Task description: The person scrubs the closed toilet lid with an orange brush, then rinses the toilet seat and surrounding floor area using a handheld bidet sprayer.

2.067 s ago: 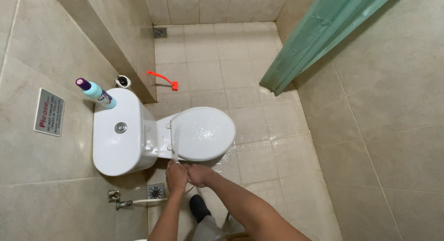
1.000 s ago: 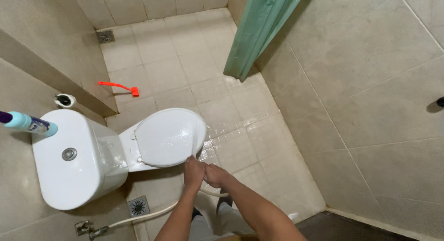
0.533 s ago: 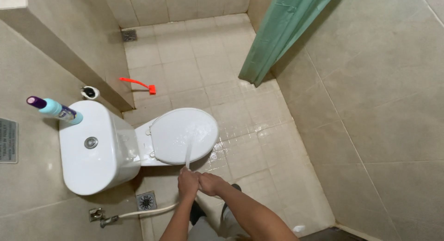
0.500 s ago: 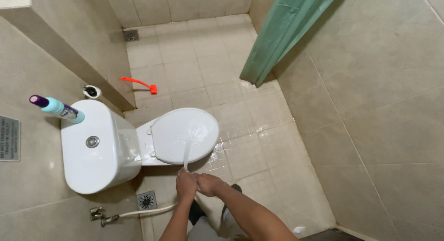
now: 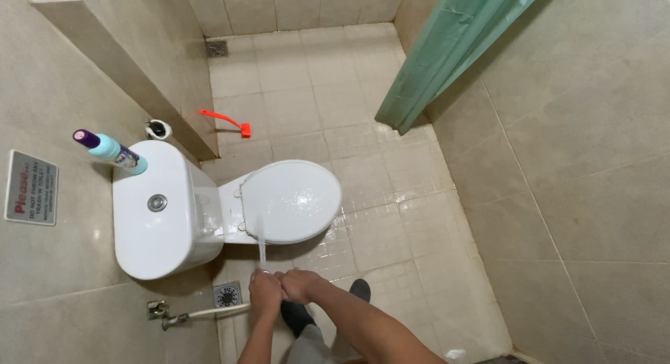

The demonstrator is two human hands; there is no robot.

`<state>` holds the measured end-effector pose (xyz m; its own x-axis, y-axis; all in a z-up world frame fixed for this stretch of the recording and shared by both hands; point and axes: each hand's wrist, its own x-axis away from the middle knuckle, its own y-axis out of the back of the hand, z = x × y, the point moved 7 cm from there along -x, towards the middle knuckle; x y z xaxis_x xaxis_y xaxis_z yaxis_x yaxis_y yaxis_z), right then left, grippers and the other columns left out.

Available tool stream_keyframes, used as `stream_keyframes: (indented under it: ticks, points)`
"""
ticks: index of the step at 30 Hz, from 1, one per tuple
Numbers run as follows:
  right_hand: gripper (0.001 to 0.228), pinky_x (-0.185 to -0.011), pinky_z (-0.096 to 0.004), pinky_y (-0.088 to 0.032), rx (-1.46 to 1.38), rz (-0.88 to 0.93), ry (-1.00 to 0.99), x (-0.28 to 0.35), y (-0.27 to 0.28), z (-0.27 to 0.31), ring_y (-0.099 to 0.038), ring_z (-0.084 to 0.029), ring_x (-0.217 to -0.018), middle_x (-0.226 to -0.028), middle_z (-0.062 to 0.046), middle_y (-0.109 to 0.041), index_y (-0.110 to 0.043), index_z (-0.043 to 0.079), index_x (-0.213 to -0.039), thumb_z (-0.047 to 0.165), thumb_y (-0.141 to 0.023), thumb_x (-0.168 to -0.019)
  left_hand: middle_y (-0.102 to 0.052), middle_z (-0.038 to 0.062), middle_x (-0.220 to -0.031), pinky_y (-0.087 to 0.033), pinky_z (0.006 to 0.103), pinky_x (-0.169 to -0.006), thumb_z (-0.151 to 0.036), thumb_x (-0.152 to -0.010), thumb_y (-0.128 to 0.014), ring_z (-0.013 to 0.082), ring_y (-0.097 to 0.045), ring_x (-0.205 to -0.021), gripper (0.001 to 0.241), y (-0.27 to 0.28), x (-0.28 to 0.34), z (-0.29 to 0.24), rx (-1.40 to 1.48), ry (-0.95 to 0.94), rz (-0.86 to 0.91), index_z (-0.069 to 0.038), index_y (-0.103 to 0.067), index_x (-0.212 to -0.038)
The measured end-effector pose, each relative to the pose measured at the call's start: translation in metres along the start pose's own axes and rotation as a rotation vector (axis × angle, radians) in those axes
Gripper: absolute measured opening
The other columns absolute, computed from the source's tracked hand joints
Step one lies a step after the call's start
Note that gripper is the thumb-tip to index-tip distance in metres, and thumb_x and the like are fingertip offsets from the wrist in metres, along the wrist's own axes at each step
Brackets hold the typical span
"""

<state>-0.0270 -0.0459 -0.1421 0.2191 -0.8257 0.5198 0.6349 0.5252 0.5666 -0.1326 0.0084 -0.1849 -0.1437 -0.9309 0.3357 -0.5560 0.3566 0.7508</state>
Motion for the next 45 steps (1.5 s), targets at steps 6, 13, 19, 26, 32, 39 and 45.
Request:
stream_keyframes:
  ticks: [6,13,19,26,32,39,45]
  points:
    - [0.047,-0.098,-0.051,-0.051,-0.074,0.008,-0.130,0.021,-0.006,-0.032,-0.064,-0.044,-0.113,-0.120,-0.026,-0.068,-0.051,0.003,-0.135,0.031,-0.057,-0.097,-0.066,0.027,-0.119,-0.053,0.0569,-0.093,-0.018,-0.098,-0.048,0.0487,-0.064,-0.109,0.030,0.006,0.030,-0.055,-0.034,0.155,0.170,0.003,-0.062,-0.113]
    - [0.056,-0.100,-0.051,-0.048,-0.107,-0.009,-0.227,0.064,0.002,-0.059,-0.061,-0.042,-0.118,-0.126,-0.024,-0.064,-0.045,0.004,-0.142,0.036,-0.059,-0.099,-0.065,0.031,-0.119,-0.052,0.0555,-0.094,-0.015,-0.094,-0.052,0.0496,-0.063,-0.110,0.032,-0.058,0.034,-0.056,0.052,0.080,0.244,0.006,-0.062,-0.115]
    - [0.053,-0.100,-0.050,-0.049,-0.149,-0.087,-0.277,0.091,0.008,-0.090,-0.061,-0.043,-0.118,-0.126,-0.025,-0.065,-0.047,0.002,-0.141,0.034,-0.057,-0.100,-0.065,0.031,-0.119,-0.054,0.0522,-0.095,-0.020,-0.090,-0.061,0.0490,-0.064,-0.109,0.036,-0.088,0.046,-0.093,0.041,-0.043,0.316,0.007,-0.062,-0.113]
    - [0.047,-0.101,-0.048,-0.050,-0.202,-0.074,-0.378,0.128,0.034,-0.086,-0.063,-0.040,-0.118,-0.126,-0.026,-0.066,-0.050,-0.001,-0.138,0.028,-0.055,-0.100,-0.066,0.027,-0.119,-0.053,0.0516,-0.097,-0.018,-0.086,-0.062,0.0472,-0.065,-0.110,0.034,-0.082,0.069,-0.137,0.071,0.043,0.438,0.005,-0.062,-0.112]
    - [0.048,-0.101,-0.048,-0.051,-0.189,-0.054,-0.321,0.093,0.004,-0.094,-0.063,-0.041,-0.118,-0.127,-0.027,-0.066,-0.050,-0.001,-0.140,0.023,-0.054,-0.099,-0.065,0.028,-0.119,-0.053,0.0531,-0.097,-0.020,-0.088,-0.062,0.0485,-0.063,-0.110,0.036,-0.092,0.052,-0.090,0.020,0.008,0.353,0.005,-0.062,-0.113]
    - [0.054,-0.102,-0.048,-0.048,-0.195,0.026,-0.189,0.065,-0.010,-0.053,-0.060,-0.042,-0.119,-0.128,-0.025,-0.064,-0.047,0.001,-0.143,0.034,-0.056,-0.100,-0.067,0.029,-0.117,-0.054,0.0537,-0.094,-0.018,-0.090,-0.058,0.0477,-0.066,-0.109,0.032,-0.081,0.036,-0.019,-0.005,0.079,0.206,0.005,-0.065,-0.110]
    - [0.047,-0.100,-0.049,-0.049,-0.095,0.089,-0.043,0.025,-0.025,-0.028,-0.063,-0.042,-0.114,-0.123,-0.025,-0.068,-0.054,0.003,-0.134,0.032,-0.057,-0.097,-0.066,0.029,-0.116,-0.052,0.0558,-0.094,-0.014,-0.094,-0.052,0.0492,-0.063,-0.109,0.030,-0.031,0.037,-0.001,0.018,0.193,0.064,0.005,-0.064,-0.113]
